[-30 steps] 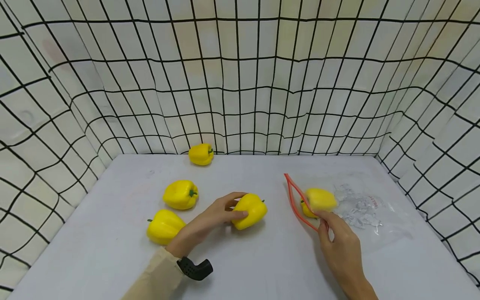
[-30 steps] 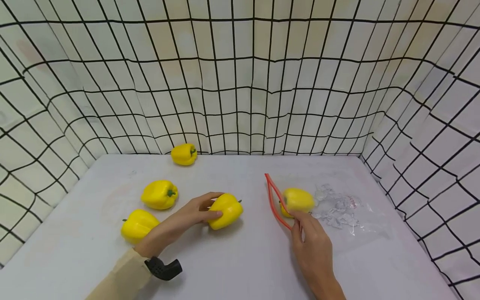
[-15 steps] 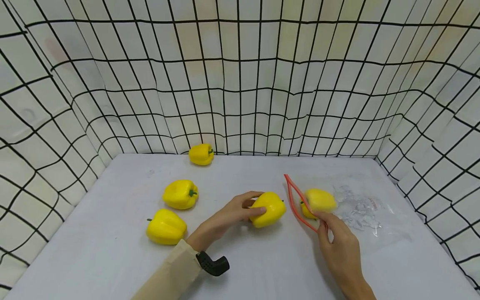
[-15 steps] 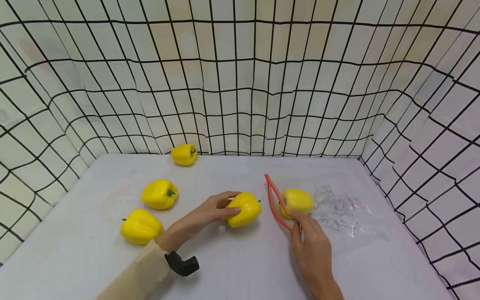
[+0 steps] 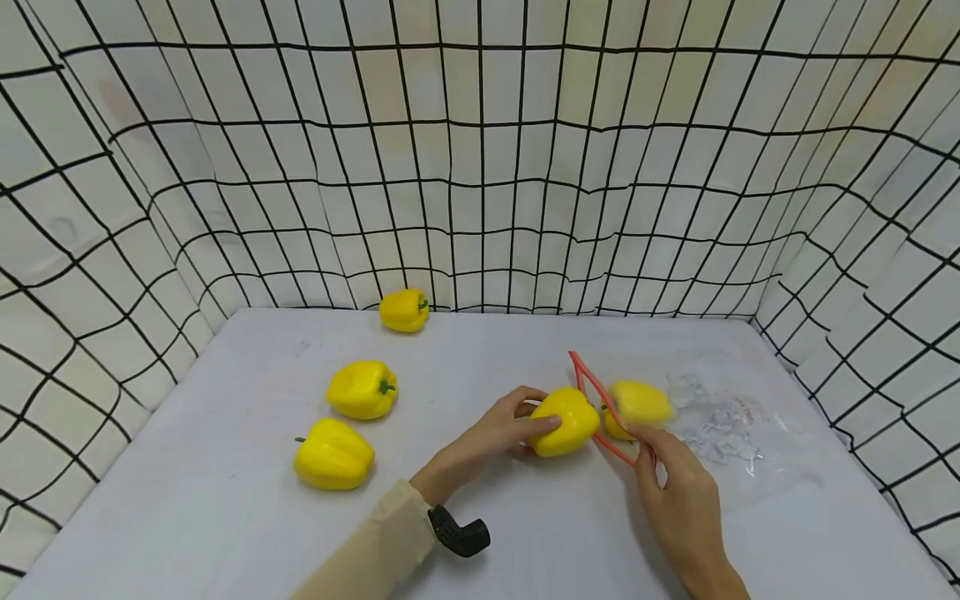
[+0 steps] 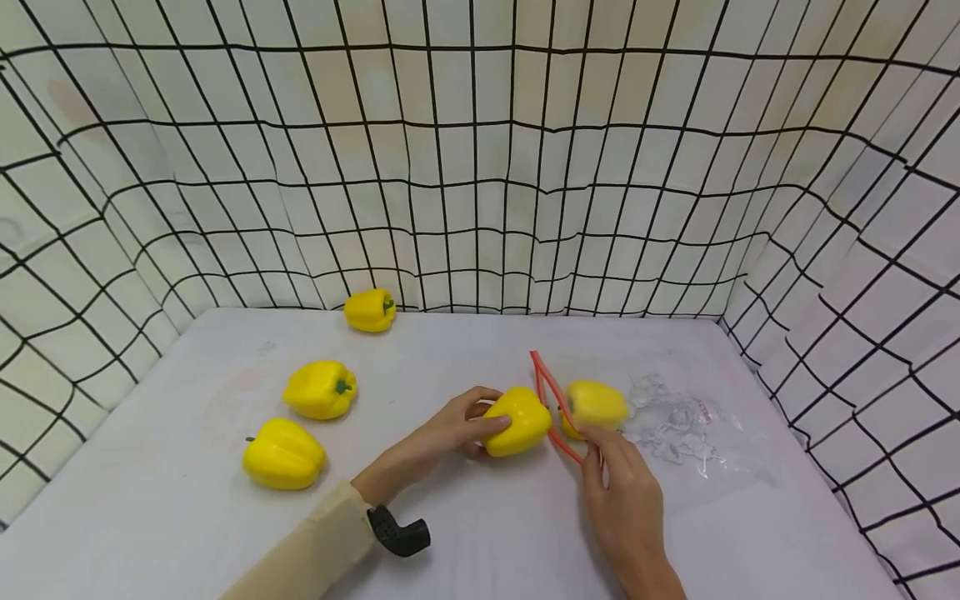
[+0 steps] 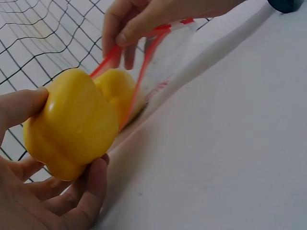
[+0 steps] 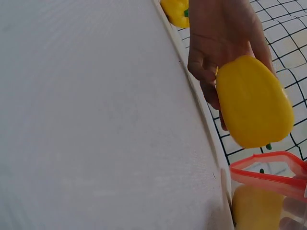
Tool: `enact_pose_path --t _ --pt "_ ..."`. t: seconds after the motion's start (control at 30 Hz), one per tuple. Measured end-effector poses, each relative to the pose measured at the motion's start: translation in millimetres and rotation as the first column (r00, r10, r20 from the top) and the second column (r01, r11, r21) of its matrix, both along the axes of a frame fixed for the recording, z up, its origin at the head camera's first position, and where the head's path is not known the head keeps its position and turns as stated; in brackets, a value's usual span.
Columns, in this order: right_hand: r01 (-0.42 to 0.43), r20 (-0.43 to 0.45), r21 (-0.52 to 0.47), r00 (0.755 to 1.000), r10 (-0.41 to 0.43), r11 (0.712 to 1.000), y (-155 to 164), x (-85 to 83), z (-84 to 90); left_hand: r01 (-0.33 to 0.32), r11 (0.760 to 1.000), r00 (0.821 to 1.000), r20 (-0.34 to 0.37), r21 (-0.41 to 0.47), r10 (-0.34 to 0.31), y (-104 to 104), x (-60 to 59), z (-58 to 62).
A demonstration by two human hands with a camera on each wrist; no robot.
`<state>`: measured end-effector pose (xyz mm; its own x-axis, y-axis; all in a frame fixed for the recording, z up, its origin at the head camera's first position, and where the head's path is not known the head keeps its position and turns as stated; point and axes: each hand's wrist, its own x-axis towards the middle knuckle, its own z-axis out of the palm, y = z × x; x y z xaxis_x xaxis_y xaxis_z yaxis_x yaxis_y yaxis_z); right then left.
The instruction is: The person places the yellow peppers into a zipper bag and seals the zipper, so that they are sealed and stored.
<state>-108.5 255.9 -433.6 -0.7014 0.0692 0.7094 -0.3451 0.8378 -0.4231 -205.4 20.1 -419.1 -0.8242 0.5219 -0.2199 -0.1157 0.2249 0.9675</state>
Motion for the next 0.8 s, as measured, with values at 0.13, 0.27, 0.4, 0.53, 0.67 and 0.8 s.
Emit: enact_pose_path --t 0.13,0.27,0.4,0.53,0.67,0.8 --pt "-0.009 0.014 0.004 1.000 0.009 1.000 0 -0.6 -0.7 -0.028 1.000 0.998 -0.054 0.001 0.028 8 3.3 -9.4" --pt "-0.003 0.012 -0.005 1.000 0.003 1.000 0 -0.3 -1.2 -0.025 1.000 0.989 -0.143 0.006 0.025 13 6.0 -17.8" --pt "0.003 0.017 -0.016 1.000 -0.003 1.000 0 0.4 -0.5 -0.001 1.000 0.979 -0.204 0.014 0.004 16 7.9 -22.8" --pt "-0.005 0.035 -0.019 0.999 0.006 1.000 0 0.6 0.5 0.006 1.000 0.968 -0.250 0.010 -0.003 18 9.7 -27.6" --pt "-0.005 0.041 -0.016 0.999 0.006 1.000 1 1.2 0.7 -0.002 1.000 0.956 -0.293 -0.017 -0.003 21 12.6 -32.1" --pt "-0.005 0.036 -0.008 0.999 0.005 1.000 1 1.9 0.8 -0.019 1.000 0.948 -0.318 -0.005 0.017 22 17.1 -33.7"
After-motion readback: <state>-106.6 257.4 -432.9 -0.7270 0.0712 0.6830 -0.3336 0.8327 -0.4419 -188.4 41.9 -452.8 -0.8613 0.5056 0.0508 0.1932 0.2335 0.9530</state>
